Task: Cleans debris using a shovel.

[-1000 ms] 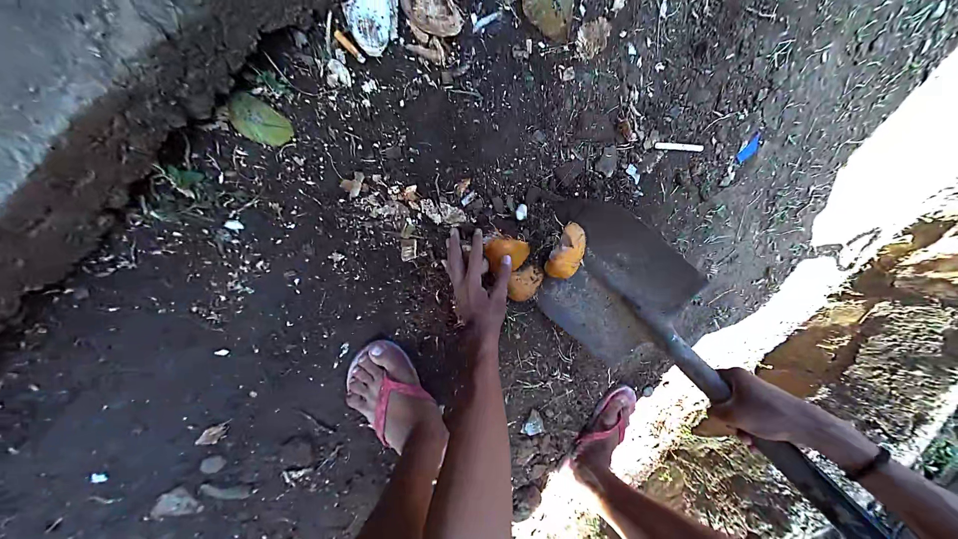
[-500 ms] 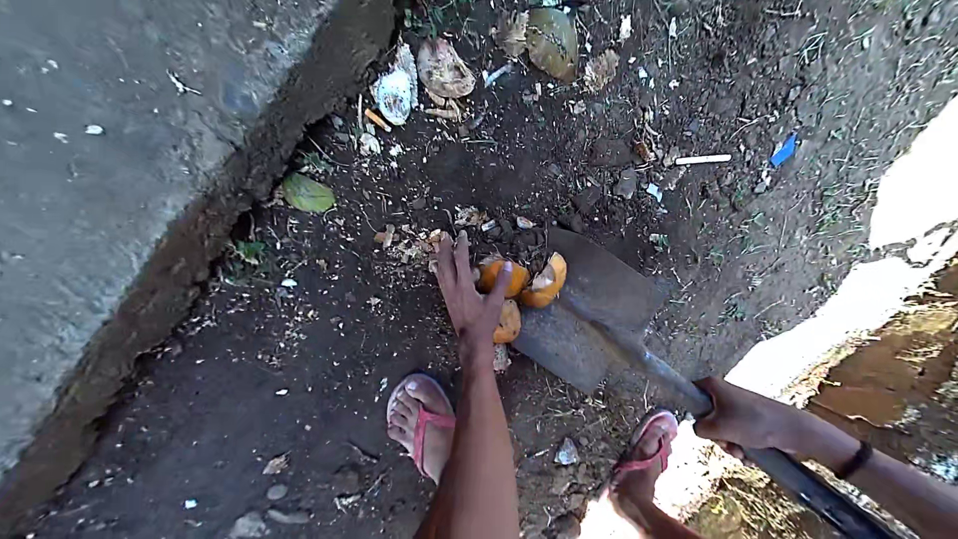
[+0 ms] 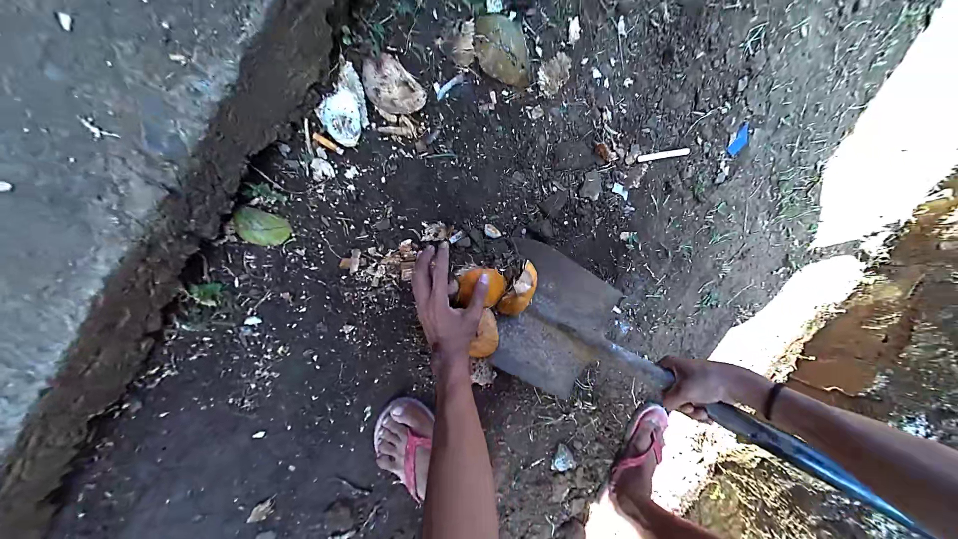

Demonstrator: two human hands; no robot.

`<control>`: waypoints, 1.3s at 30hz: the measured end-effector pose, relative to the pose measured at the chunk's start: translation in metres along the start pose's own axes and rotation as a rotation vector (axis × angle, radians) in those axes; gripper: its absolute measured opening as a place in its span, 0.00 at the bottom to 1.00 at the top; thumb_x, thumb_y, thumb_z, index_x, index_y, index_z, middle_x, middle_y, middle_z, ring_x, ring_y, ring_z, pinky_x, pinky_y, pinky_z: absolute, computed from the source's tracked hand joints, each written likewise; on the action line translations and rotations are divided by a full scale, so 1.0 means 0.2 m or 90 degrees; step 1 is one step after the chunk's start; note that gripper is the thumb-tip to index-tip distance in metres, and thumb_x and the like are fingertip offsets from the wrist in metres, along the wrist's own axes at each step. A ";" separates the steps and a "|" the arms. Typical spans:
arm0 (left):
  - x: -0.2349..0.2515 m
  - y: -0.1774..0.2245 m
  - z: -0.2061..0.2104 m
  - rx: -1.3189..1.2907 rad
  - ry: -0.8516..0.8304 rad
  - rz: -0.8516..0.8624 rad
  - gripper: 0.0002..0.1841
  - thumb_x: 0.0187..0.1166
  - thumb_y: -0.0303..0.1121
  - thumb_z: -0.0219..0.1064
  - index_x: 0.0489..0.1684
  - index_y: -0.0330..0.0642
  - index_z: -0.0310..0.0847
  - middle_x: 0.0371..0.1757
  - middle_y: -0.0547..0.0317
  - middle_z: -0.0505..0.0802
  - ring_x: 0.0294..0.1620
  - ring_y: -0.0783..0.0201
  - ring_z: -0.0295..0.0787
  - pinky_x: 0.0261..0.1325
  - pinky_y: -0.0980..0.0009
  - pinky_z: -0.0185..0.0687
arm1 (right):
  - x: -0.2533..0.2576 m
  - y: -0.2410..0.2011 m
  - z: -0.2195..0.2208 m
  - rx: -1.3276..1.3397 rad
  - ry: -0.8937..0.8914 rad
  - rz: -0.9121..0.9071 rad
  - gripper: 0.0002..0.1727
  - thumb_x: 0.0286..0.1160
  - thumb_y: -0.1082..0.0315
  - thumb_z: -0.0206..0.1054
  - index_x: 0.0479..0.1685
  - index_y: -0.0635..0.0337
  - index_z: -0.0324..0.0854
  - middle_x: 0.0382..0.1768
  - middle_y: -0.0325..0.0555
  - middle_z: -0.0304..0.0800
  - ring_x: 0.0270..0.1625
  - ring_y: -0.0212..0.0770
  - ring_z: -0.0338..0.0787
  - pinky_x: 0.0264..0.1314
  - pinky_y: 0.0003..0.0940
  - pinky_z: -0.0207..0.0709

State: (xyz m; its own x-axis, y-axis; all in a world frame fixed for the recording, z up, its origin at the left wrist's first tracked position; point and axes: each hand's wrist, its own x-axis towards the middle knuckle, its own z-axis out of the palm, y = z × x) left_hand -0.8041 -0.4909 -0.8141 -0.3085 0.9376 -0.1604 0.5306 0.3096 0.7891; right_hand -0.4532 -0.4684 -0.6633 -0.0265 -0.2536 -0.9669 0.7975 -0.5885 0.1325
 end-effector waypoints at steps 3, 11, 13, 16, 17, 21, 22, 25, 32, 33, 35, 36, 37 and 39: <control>0.05 -0.02 -0.09 0.047 -0.022 0.007 0.36 0.78 0.54 0.68 0.83 0.45 0.73 0.86 0.44 0.73 0.90 0.44 0.62 0.88 0.46 0.60 | -0.02 -0.29 0.11 -0.084 0.048 -0.053 0.09 0.76 0.75 0.66 0.49 0.60 0.72 0.16 0.39 0.74 0.12 0.33 0.76 0.16 0.28 0.75; 0.08 -0.06 -0.26 0.012 -0.005 -0.012 0.33 0.83 0.54 0.63 0.88 0.52 0.69 0.92 0.53 0.67 0.95 0.51 0.52 0.93 0.48 0.51 | -0.07 -0.58 0.35 -0.047 0.077 -0.037 0.11 0.71 0.76 0.68 0.46 0.57 0.72 0.17 0.38 0.75 0.13 0.33 0.78 0.17 0.28 0.76; 0.05 -0.02 -0.28 -0.062 0.050 -0.003 0.32 0.86 0.51 0.59 0.88 0.47 0.68 0.92 0.54 0.67 0.95 0.54 0.52 0.95 0.50 0.48 | -0.06 -0.56 0.37 -0.035 0.079 -0.043 0.11 0.71 0.76 0.69 0.47 0.57 0.72 0.17 0.38 0.76 0.13 0.33 0.78 0.17 0.28 0.77; -0.01 0.01 -0.24 -0.055 0.203 -0.072 0.31 0.90 0.49 0.54 0.88 0.42 0.66 0.93 0.48 0.63 0.96 0.50 0.49 0.95 0.50 0.44 | 0.01 -0.54 0.36 -0.038 0.084 -0.040 0.13 0.73 0.75 0.69 0.50 0.58 0.71 0.16 0.38 0.75 0.12 0.33 0.78 0.16 0.28 0.78; -0.02 0.01 -0.22 -0.030 0.206 -0.114 0.32 0.90 0.50 0.54 0.90 0.43 0.63 0.95 0.48 0.58 0.96 0.49 0.46 0.95 0.49 0.43 | 0.05 -0.53 0.35 -0.041 0.091 -0.038 0.13 0.74 0.74 0.69 0.52 0.59 0.71 0.16 0.39 0.74 0.12 0.33 0.77 0.16 0.28 0.77; -0.05 0.08 -0.16 0.053 0.057 -0.071 0.32 0.90 0.52 0.53 0.90 0.48 0.65 0.97 0.47 0.50 0.97 0.44 0.40 0.94 0.37 0.36 | 0.11 -0.50 0.32 -0.045 0.096 -0.082 0.14 0.74 0.75 0.69 0.52 0.59 0.71 0.17 0.38 0.75 0.12 0.32 0.76 0.16 0.26 0.76; -0.05 0.12 -0.16 0.041 0.025 -0.046 0.31 0.90 0.51 0.52 0.91 0.51 0.63 0.97 0.52 0.51 0.98 0.46 0.37 0.94 0.38 0.31 | 0.11 -0.49 0.31 -0.036 0.092 -0.097 0.13 0.73 0.76 0.69 0.52 0.58 0.71 0.17 0.38 0.75 0.12 0.32 0.76 0.16 0.26 0.75; -0.09 0.17 -0.20 -0.101 0.063 0.003 0.29 0.90 0.45 0.53 0.88 0.45 0.67 0.94 0.54 0.63 0.95 0.52 0.51 0.95 0.51 0.46 | 0.10 -0.41 0.30 0.004 0.079 -0.125 0.14 0.73 0.77 0.68 0.53 0.58 0.71 0.17 0.37 0.73 0.12 0.31 0.75 0.16 0.24 0.75; -0.33 0.14 -0.20 -0.101 0.317 -0.199 0.29 0.93 0.41 0.53 0.85 0.29 0.63 0.85 0.37 0.72 0.87 0.51 0.67 0.88 0.59 0.62 | 0.11 -0.03 0.16 0.050 0.117 -0.149 0.12 0.70 0.78 0.67 0.47 0.59 0.71 0.16 0.37 0.73 0.12 0.31 0.74 0.16 0.26 0.75; -0.40 0.12 -0.15 -0.021 0.258 -0.285 0.33 0.90 0.45 0.57 0.87 0.29 0.59 0.85 0.33 0.70 0.86 0.45 0.66 0.87 0.54 0.62 | 0.11 0.03 0.14 0.056 0.130 -0.151 0.11 0.69 0.79 0.67 0.45 0.59 0.72 0.15 0.37 0.73 0.12 0.32 0.74 0.16 0.26 0.74; -0.54 0.10 -0.01 0.099 0.128 -0.397 0.47 0.80 0.53 0.69 0.90 0.27 0.52 0.88 0.23 0.59 0.89 0.31 0.56 0.88 0.43 0.55 | 0.11 0.12 0.10 0.061 0.154 -0.140 0.10 0.70 0.79 0.68 0.44 0.59 0.72 0.15 0.37 0.74 0.12 0.32 0.75 0.16 0.26 0.75; -0.61 0.10 0.07 0.138 0.075 -0.415 0.54 0.73 0.55 0.75 0.91 0.27 0.48 0.90 0.20 0.52 0.90 0.25 0.50 0.89 0.40 0.51 | 0.12 0.17 0.08 0.063 0.161 -0.133 0.10 0.72 0.79 0.68 0.44 0.59 0.72 0.15 0.37 0.74 0.12 0.31 0.75 0.16 0.25 0.75; -0.68 0.10 0.14 0.163 0.035 -0.413 0.58 0.69 0.55 0.79 0.93 0.30 0.46 0.91 0.19 0.49 0.91 0.23 0.47 0.89 0.38 0.50 | 0.13 0.21 0.06 0.068 0.166 -0.128 0.10 0.72 0.78 0.68 0.45 0.59 0.71 0.16 0.37 0.73 0.12 0.31 0.75 0.16 0.25 0.76; -0.77 0.12 0.23 0.175 -0.015 -0.385 0.54 0.71 0.50 0.79 0.94 0.36 0.48 0.92 0.22 0.47 0.91 0.22 0.44 0.90 0.37 0.47 | 0.14 0.28 0.04 0.078 0.181 -0.121 0.10 0.72 0.79 0.68 0.44 0.60 0.72 0.15 0.37 0.72 0.11 0.31 0.74 0.16 0.25 0.75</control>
State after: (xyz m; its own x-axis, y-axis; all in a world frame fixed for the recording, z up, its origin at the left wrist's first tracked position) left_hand -0.7085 -0.6203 -0.7975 -0.5991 0.5887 -0.5427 0.4527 0.8081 0.3768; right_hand -0.4140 -0.5149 -0.6819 0.0158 0.0829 -0.9964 0.7163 -0.6962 -0.0465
